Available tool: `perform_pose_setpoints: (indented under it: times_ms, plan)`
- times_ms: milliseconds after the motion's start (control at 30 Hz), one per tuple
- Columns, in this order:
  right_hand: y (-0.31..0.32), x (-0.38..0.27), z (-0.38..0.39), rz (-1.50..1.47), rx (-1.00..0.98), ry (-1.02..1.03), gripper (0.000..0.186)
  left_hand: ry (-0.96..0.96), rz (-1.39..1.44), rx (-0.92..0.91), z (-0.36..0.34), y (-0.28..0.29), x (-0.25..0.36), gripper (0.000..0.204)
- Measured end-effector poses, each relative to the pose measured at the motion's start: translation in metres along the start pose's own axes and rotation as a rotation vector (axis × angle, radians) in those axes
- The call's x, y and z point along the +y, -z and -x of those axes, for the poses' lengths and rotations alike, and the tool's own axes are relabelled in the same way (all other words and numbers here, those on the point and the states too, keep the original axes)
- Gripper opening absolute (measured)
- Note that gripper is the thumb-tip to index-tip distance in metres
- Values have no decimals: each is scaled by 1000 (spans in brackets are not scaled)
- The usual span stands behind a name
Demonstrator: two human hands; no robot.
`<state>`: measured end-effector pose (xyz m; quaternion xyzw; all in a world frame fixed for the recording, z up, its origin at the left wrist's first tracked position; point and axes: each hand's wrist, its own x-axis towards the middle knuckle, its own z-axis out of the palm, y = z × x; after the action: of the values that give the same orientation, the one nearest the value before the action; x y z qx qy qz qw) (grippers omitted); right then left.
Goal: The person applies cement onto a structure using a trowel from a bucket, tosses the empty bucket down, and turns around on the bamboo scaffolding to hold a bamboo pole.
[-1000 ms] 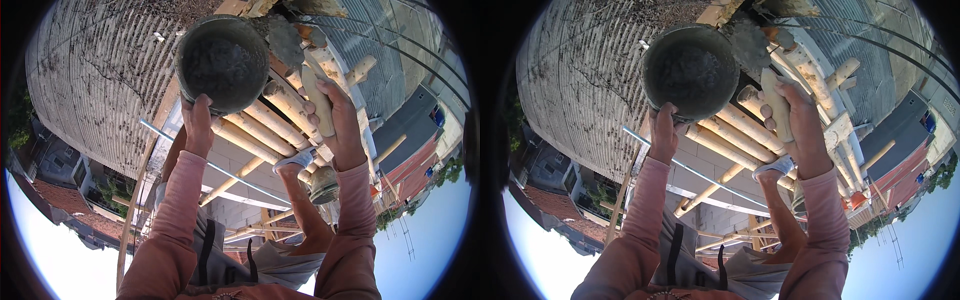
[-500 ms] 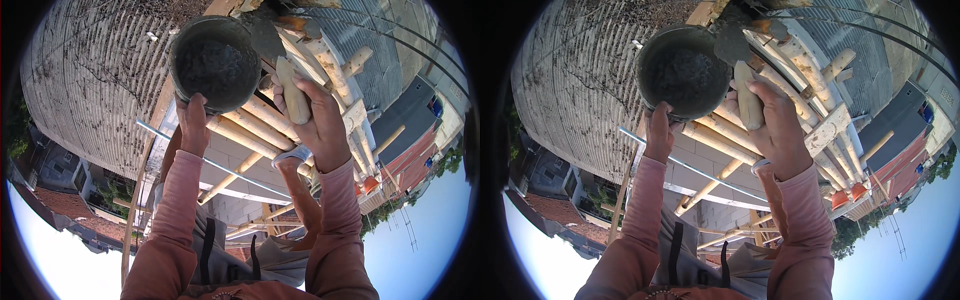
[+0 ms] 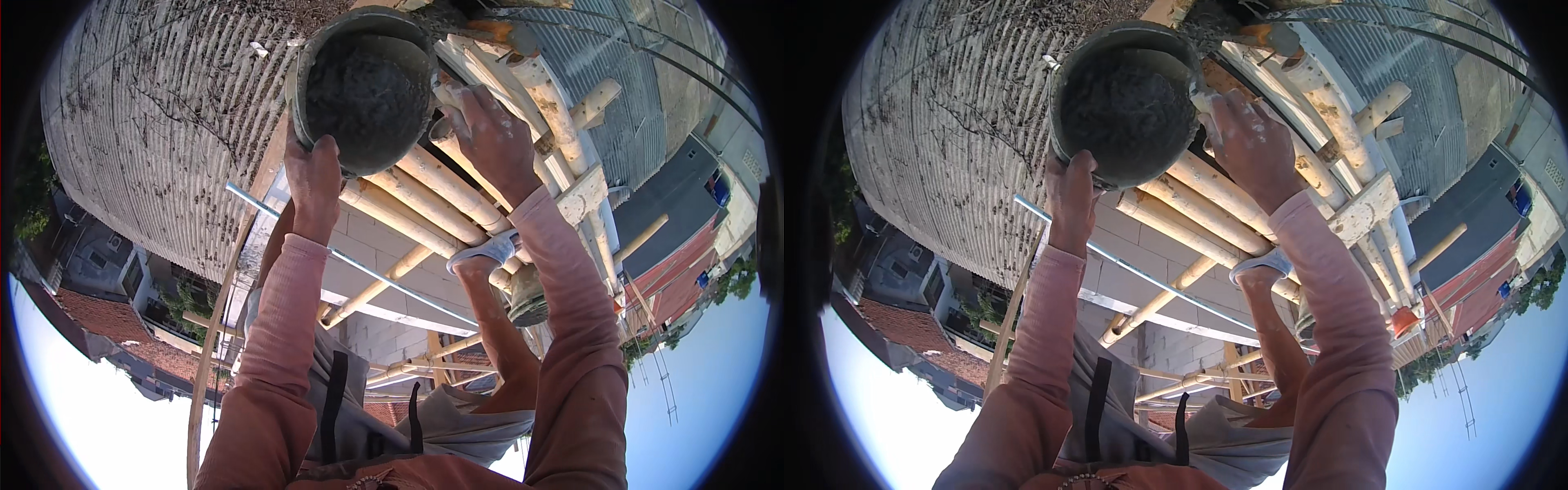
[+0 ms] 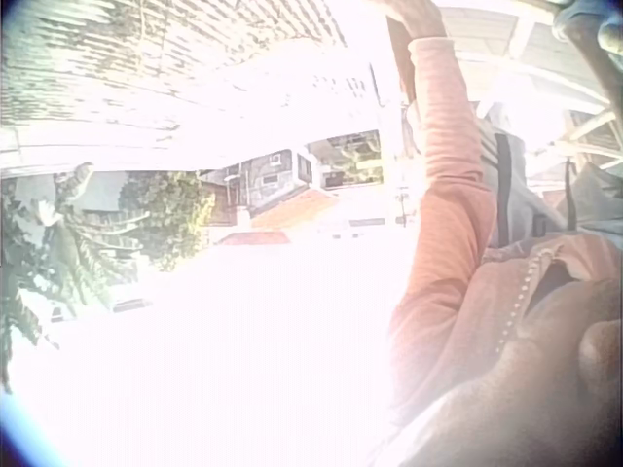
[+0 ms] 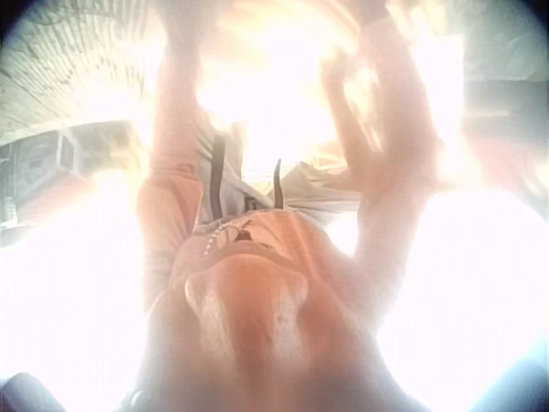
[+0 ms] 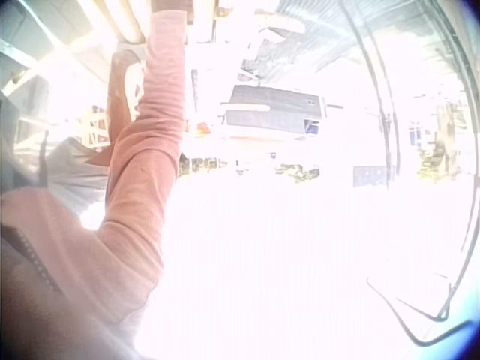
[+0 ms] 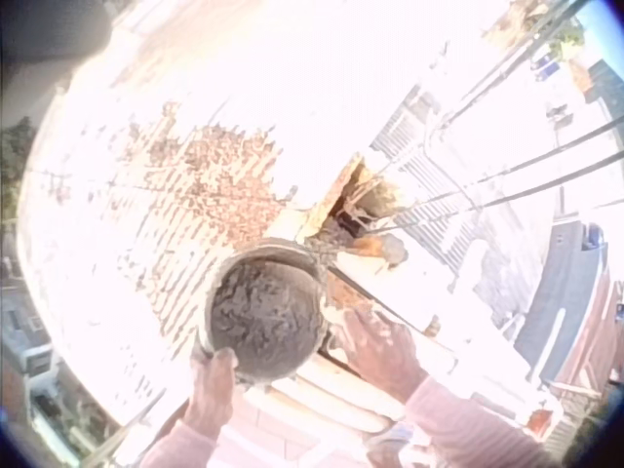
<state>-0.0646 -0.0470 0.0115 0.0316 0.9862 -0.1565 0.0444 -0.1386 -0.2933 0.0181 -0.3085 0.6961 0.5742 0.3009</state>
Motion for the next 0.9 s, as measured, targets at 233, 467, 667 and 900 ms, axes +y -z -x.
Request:
perform_pose_setpoints:
  times_ms: [233, 467, 667, 900]
  plan:
    - [-8, 17, -1, 0, -47, 355, 31, 6, -48, -33, 3, 4, 7, 76]
    - [62, -7, -11, 287, -143, 161, 46, -187, -304, 39, 5, -1, -5, 81]
    - [27, 33, -47, 125, -277, 257, 51, -182, -354, 33, 14, -12, 10, 78]
    - [-30, 69, -9, -296, -568, -40, 56, -233, -329, -24, 9, -9, 13, 79]
